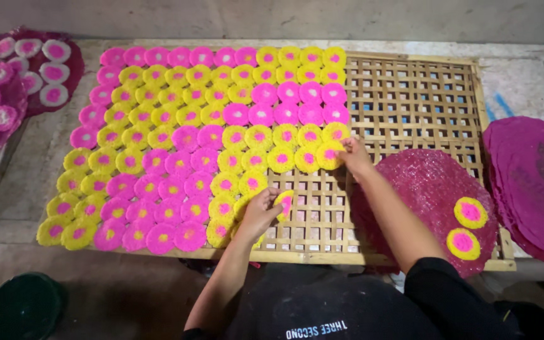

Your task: The person arranges pink and yellow circular decorative items onto a wooden lattice tray. They pick up the circles from a nearby pile and place them in neat rows on the tray, occasionally adjusting their positions.

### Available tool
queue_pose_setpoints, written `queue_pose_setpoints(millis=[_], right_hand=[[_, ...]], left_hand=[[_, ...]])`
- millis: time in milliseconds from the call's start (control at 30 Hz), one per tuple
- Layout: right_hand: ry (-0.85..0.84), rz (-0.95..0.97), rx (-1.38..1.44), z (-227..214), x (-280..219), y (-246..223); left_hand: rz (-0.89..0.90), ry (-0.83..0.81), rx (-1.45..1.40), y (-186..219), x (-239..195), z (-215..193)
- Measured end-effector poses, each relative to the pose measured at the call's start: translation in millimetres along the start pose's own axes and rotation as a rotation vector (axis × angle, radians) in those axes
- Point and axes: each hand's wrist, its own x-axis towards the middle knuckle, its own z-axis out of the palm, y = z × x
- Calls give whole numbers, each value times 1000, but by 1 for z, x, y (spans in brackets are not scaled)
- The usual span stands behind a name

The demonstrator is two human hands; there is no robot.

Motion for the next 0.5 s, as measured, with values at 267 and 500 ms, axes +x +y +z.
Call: queue_pose_setpoints(millis=[267,500], right_hand=[[270,-486,-992,42,-54,-61],[-286,543,479,120,-90,-111]], left_hand=[[225,171,297,37,9,-9],[397,146,520,68,34,-2]])
